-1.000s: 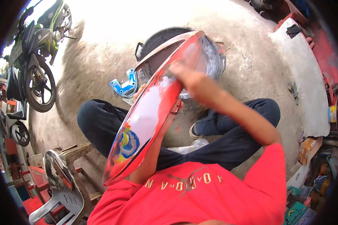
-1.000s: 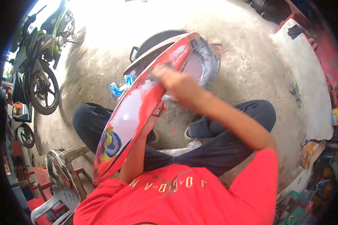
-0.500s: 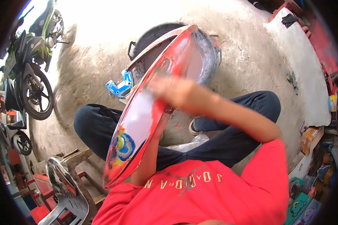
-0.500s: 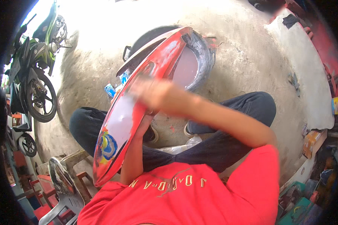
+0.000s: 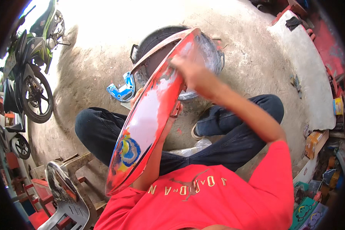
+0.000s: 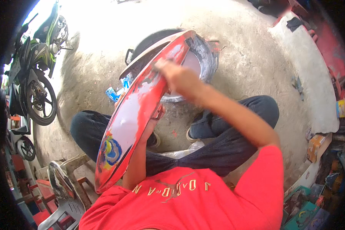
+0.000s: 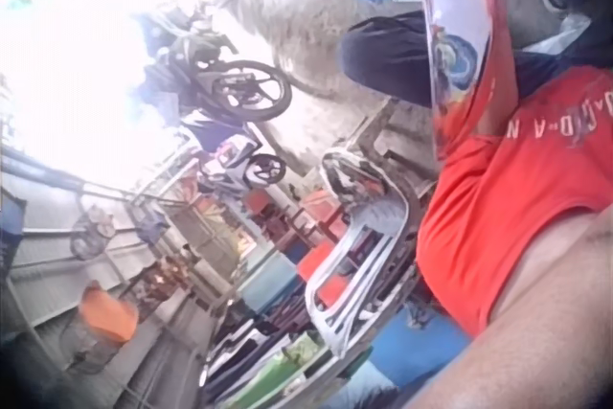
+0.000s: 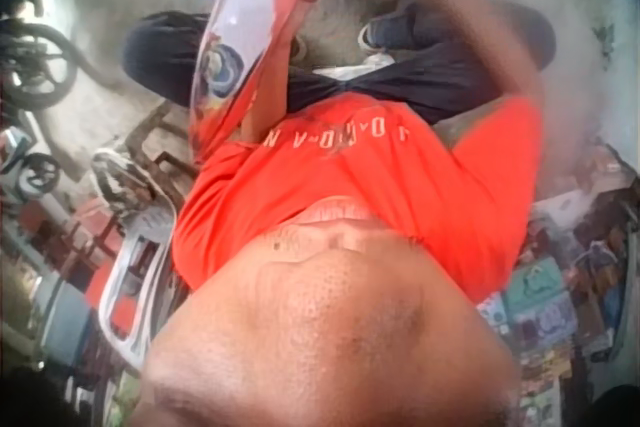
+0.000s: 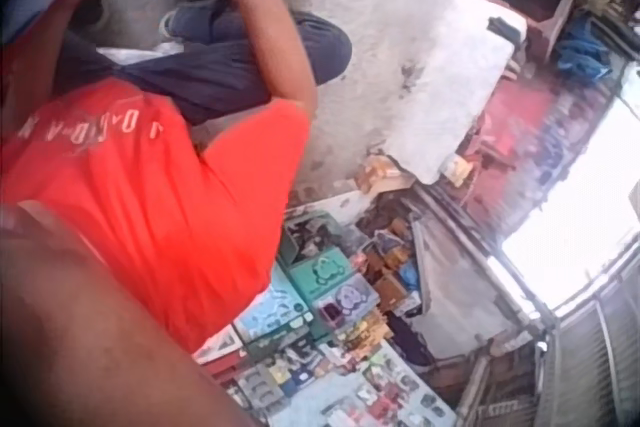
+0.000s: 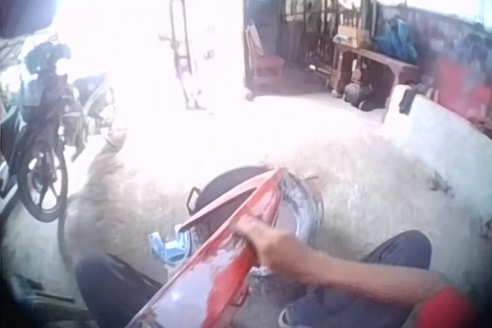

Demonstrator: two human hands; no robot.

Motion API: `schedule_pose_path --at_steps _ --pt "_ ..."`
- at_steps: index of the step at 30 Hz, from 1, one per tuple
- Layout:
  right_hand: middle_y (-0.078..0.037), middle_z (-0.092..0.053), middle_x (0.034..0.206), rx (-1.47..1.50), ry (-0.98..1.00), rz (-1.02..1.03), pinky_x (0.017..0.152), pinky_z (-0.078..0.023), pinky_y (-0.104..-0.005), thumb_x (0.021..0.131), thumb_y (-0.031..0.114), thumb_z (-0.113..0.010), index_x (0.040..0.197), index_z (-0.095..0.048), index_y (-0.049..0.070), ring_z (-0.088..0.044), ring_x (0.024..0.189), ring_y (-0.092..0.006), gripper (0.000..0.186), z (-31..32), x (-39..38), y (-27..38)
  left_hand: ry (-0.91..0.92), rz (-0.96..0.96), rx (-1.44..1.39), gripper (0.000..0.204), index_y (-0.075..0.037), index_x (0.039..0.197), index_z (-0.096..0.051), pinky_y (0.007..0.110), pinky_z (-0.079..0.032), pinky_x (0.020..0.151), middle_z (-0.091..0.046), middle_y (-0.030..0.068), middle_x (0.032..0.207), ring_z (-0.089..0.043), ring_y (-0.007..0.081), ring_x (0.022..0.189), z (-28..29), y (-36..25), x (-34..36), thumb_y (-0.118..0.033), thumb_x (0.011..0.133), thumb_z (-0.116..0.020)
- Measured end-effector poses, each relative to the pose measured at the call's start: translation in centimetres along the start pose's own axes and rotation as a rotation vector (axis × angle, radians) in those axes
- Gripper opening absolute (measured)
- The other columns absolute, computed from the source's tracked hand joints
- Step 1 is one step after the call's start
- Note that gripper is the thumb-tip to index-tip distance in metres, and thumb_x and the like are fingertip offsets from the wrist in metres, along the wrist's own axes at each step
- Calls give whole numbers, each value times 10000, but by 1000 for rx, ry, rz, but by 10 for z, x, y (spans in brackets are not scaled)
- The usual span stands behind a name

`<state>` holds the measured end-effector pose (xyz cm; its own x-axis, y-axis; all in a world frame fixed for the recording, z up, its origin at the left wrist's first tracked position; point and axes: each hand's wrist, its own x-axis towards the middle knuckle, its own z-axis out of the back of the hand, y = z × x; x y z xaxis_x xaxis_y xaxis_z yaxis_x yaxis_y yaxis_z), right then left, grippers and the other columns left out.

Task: The person is sanding a red motorcycle fairing by hand with a piece of sandpaper while dipping the piece in a bucket of water.

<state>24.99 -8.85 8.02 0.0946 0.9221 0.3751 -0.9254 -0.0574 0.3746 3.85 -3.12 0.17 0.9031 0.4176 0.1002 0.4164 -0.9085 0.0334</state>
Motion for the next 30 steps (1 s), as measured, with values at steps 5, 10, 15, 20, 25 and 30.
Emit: schedule_pose_path --at_steps 5,10,15,20,25,30 --pt "-213 -623 1401 47 -82 448 1094 -514 -392 984 97 -531 1381 -581 -10 -635 1274 -346 414 4 -4 65 88 10 -56 468 -13 1465 -457 611 -421 1112 -535 165 1480 -533 359 1310 7 -4 3 -243 1061 -515" --pt "-163 -674 1349 73 63 -50 1087 -519 -419 957 70 -536 1371 -604 19 -646 1275 -323 422 21 16 3 -83 -15 105 504 -52 1413 -512 559 -460 1041 -594 150 1401 -581 318 1218 -17 -7 4 -404 1058 -452" --pt "-173 -643 1387 149 -119 489 1098 -506 -404 961 54 -519 1412 -579 32 -632 1280 -309 456 8 -4 79 -192 -398 -205 557 -89 1344 -580 506 -503 1000 -659 151 1309 -640 317 1122 -4 -6 -4 -514 1002 -471" --pt "-195 -610 1433 37 14 139 1123 -490 -418 942 11 -504 1430 -560 13 -594 1338 -308 492 7 1 6 -6 26 86 453 -106 1467 -485 614 -390 1118 -535 124 1480 -510 309 1334 -12 -13 -2 -339 1080 -461" --pt "-208 -578 1468 86 14 374 1151 -464 -431 905 -14 -527 1479 -523 7 -568 1364 -340 574 9 -11 52 -356 -92 -384 455 -77 1449 -483 602 -387 1109 -542 148 1439 -513 341 1304 -29 -6 -6 -341 1079 -462" --pt "-208 -578 1470 50 42 117 1161 -450 -448 924 -8 -522 1480 -523 13 -557 1376 -350 557 10 -3 15 -16 10 -99 440 -18 1416 -481 608 -377 1121 -550 153 1392 -494 368 1298 0 -6 -2 -291 1072 -470"
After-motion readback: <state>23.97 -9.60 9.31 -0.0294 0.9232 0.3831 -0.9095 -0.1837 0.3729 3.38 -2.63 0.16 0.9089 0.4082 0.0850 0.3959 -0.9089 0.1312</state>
